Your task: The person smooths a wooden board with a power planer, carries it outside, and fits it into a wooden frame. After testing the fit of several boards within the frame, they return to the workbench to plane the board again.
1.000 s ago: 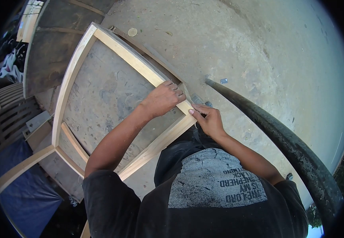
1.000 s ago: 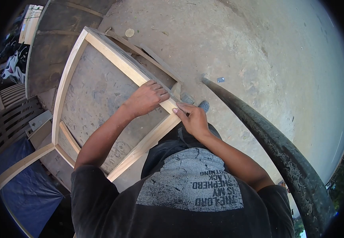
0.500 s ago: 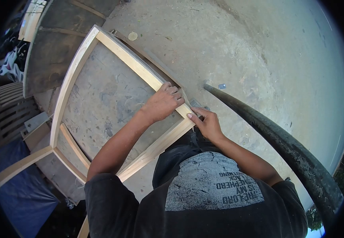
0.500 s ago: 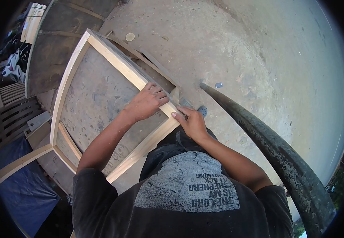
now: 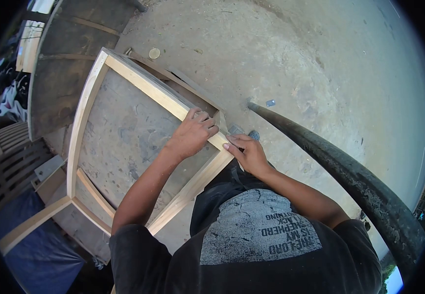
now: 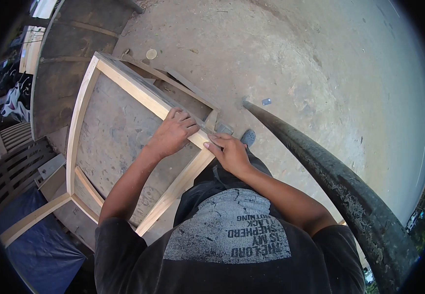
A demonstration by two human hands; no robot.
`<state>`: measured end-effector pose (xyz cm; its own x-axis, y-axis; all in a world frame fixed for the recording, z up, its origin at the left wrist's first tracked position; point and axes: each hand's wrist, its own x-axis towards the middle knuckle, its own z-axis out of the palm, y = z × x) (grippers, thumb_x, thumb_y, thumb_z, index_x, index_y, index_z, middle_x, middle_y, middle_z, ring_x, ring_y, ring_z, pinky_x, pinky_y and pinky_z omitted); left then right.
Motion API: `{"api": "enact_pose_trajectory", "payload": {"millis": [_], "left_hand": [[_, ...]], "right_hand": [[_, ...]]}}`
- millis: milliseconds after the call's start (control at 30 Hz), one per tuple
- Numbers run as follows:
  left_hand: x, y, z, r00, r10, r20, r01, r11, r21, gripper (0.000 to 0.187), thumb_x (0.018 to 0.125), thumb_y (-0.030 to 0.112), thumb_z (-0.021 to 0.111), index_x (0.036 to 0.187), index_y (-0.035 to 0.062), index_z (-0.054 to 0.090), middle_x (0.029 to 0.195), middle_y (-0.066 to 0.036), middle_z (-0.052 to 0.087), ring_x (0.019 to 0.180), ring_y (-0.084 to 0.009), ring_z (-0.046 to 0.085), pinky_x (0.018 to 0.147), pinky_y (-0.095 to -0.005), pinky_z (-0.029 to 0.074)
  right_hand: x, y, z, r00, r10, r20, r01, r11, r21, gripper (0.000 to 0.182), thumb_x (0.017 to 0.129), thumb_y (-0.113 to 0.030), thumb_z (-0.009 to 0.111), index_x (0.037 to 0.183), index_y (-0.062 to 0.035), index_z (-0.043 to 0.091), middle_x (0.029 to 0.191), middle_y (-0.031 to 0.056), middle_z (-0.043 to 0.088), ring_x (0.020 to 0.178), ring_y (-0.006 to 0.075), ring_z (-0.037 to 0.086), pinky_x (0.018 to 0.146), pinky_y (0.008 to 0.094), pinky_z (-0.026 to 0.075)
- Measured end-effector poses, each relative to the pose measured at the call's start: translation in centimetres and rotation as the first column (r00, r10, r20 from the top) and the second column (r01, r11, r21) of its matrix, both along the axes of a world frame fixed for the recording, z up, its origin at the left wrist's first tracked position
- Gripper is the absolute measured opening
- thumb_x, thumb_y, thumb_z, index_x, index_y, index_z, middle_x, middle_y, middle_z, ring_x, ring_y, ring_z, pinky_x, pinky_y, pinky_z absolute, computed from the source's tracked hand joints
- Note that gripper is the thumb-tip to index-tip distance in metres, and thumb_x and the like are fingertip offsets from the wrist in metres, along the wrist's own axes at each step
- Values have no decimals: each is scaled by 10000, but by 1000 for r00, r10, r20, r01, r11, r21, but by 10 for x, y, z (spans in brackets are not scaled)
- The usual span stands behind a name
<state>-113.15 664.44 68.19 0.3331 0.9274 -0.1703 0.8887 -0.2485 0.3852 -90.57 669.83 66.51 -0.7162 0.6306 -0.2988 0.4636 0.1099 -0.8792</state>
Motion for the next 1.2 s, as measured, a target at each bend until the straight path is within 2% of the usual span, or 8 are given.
{"api": "enact_pose_trajectory", "payload": {"millis": [67,533,733,800,900,1067,1133,1200], "left_hand": [[0,-1,-2,999,-17,-29,17,1000,-4,298,708,161,731,994,100,673,1008,-15,637,1066,-208,551,1059,-435,359],[7,-9,6,995,91,-51,-90,996,23,153,784,107,631,927,125,684,915,-15,617,1050,-197,575,1134,-483,294],[14,-23,6,997,76,-28,-73,992,104,156,790,118,626,936,149,672,928,8,627,1051,-178,580,1146,-508,268],[16,-29,11,989,145,5,-144,980,138,149,798,132,636,941,145,671,947,2,629,1058,-181,576,1140,-504,276],[16,-42,26,946,304,117,-321,929,183,149,821,166,654,965,134,672,985,-18,635,1073,-193,568,1116,-493,302],[36,-92,23,724,599,342,-683,691,235,212,872,250,670,1028,107,675,1048,-57,636,1100,-225,550,1055,-468,342],[53,-121,21,614,723,316,-766,643,15,302,889,333,663,1061,85,672,1109,-76,625,1115,-252,541,1029,-458,344],[73,-146,17,562,766,312,-804,594,-11,346,889,382,659,1052,77,675,1119,-84,621,1127,-259,531,1031,-451,337]], "right_hand": [[-2,1,5,1000,-6,-12,6,1000,-2,300,930,-255,654,1057,7,725,1081,192,694,942,341,685,847,360,522],[-4,3,0,994,108,-2,-108,992,66,275,919,-196,674,1060,36,718,1084,231,696,940,340,702,839,356,538],[-9,5,5,994,50,99,-34,987,-155,272,916,-179,676,1084,32,712,1040,212,711,838,300,722,738,344,557],[-12,8,9,985,104,134,-92,991,-92,284,905,-201,693,1067,31,714,995,205,711,670,234,700,612,331,538],[-13,22,9,924,237,301,-254,967,18,342,876,-254,727,1072,27,711,986,202,712,621,222,662,622,332,531],[-37,28,12,948,284,145,-306,938,164,507,836,-333,761,1188,19,664,1076,196,688,758,247,662,707,339,528],[-55,21,19,920,330,213,-373,904,209,648,815,-365,776,1286,39,588,1101,200,671,860,261,658,767,347,529],[-73,9,24,900,340,271,-420,840,342,804,786,-415,792,1361,59,492,1103,206,663,919,300,658,805,392,531]]}}
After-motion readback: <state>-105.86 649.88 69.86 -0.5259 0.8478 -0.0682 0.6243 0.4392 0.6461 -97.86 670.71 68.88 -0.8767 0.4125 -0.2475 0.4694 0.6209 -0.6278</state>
